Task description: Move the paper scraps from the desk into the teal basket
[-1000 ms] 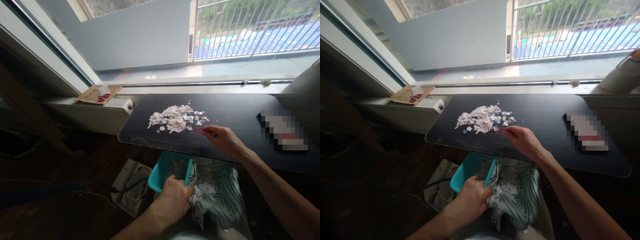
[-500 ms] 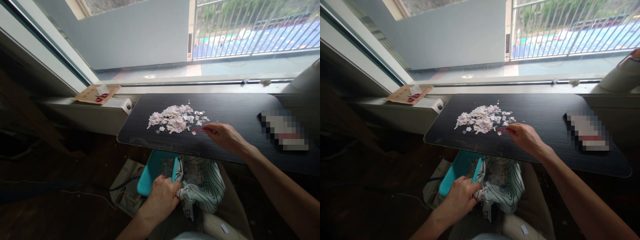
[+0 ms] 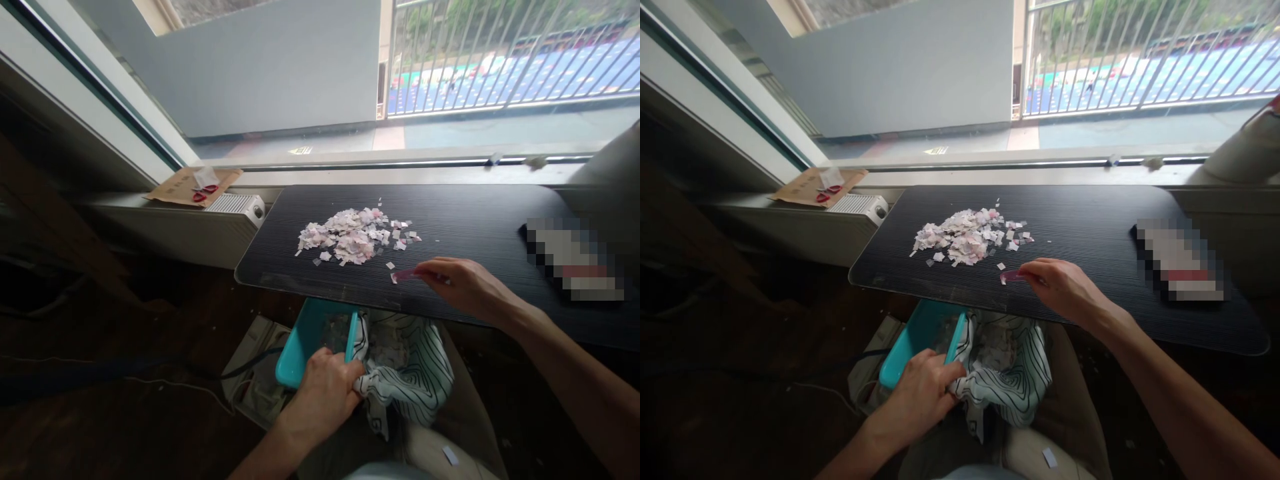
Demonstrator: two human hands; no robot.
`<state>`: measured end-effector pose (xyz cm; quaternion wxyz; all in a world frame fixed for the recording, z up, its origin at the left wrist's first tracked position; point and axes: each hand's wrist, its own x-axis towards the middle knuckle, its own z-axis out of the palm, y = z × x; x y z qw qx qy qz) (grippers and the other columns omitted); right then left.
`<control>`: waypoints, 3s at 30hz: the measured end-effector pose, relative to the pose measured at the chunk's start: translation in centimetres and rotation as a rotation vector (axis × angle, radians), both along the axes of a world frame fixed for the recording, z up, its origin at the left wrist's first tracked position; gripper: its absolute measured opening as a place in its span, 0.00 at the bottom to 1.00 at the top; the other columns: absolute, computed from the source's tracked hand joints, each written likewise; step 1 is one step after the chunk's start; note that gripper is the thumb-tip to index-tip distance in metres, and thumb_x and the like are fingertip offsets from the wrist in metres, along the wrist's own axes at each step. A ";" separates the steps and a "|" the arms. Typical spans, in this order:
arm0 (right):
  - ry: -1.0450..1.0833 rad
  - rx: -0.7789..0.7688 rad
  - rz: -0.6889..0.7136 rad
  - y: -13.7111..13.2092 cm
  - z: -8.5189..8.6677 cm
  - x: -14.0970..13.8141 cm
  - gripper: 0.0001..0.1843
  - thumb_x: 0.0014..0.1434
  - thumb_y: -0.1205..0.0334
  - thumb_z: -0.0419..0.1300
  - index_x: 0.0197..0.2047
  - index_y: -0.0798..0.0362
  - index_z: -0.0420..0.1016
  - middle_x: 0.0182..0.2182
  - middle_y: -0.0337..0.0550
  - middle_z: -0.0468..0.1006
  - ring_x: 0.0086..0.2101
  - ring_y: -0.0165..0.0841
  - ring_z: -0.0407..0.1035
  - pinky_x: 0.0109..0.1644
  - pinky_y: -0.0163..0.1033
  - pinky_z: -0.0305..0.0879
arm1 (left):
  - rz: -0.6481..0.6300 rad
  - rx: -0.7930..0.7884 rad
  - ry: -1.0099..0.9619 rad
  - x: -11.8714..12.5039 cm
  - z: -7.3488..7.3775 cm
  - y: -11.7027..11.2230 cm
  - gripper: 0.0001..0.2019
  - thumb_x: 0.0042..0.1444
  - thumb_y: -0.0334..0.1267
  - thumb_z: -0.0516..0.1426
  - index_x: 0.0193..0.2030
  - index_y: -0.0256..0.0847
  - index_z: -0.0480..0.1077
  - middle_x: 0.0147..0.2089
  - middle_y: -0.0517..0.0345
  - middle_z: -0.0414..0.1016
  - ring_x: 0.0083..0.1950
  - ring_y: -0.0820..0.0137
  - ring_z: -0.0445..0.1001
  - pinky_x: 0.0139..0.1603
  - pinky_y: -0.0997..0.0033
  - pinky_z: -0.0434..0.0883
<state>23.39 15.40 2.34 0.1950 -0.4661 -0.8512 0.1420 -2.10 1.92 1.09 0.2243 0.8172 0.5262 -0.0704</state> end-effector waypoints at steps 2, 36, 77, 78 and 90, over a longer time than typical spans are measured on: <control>0.022 0.002 -0.025 -0.1 0.2 0.2 0.14 0.60 0.61 0.51 0.41 0.50 0.78 0.32 0.43 0.79 0.30 0.33 0.70 0.33 0.35 0.61 | -0.011 -0.006 -0.003 0.1 0.0 0.2 0.06 0.57 0.35 0.53 0.31 0.41 0.70 0.30 0.57 0.74 0.34 0.67 0.71 0.39 0.68 0.62; 0.159 -0.168 -0.033 -2.1 -1.9 2.2 0.14 0.60 0.55 0.53 0.41 0.49 0.78 0.36 0.42 0.80 0.33 0.34 0.72 0.36 0.36 0.66 | -0.034 0.027 -0.007 0.7 -0.1 0.5 0.07 0.57 0.37 0.53 0.32 0.43 0.71 0.28 0.59 0.73 0.33 0.66 0.71 0.38 0.67 0.61; 0.158 -0.015 -0.337 8.3 -1.0 0.8 0.16 0.57 0.54 0.54 0.42 0.50 0.79 0.29 0.41 0.80 0.30 0.34 0.72 0.31 0.35 0.62 | -0.018 -0.089 -0.069 1.7 -0.8 0.1 0.02 0.51 0.35 0.55 0.31 0.41 0.69 0.32 0.58 0.74 0.34 0.68 0.71 0.41 0.67 0.61; 0.154 -0.021 -0.308 8.8 -0.8 -0.2 0.17 0.57 0.54 0.53 0.42 0.50 0.79 0.29 0.41 0.80 0.29 0.34 0.72 0.30 0.35 0.61 | -0.021 -0.093 -0.060 1.7 -0.9 0.1 0.03 0.51 0.36 0.55 0.32 0.41 0.70 0.32 0.58 0.74 0.34 0.68 0.71 0.41 0.67 0.61; -0.057 0.004 0.103 7.4 -1.5 -4.5 0.16 0.58 0.62 0.51 0.42 0.49 0.79 0.38 0.43 0.81 0.36 0.36 0.73 0.38 0.35 0.63 | -0.042 -0.129 0.047 0.4 -1.3 -0.1 0.07 0.45 0.34 0.57 0.33 0.41 0.71 0.31 0.56 0.74 0.35 0.65 0.73 0.43 0.66 0.64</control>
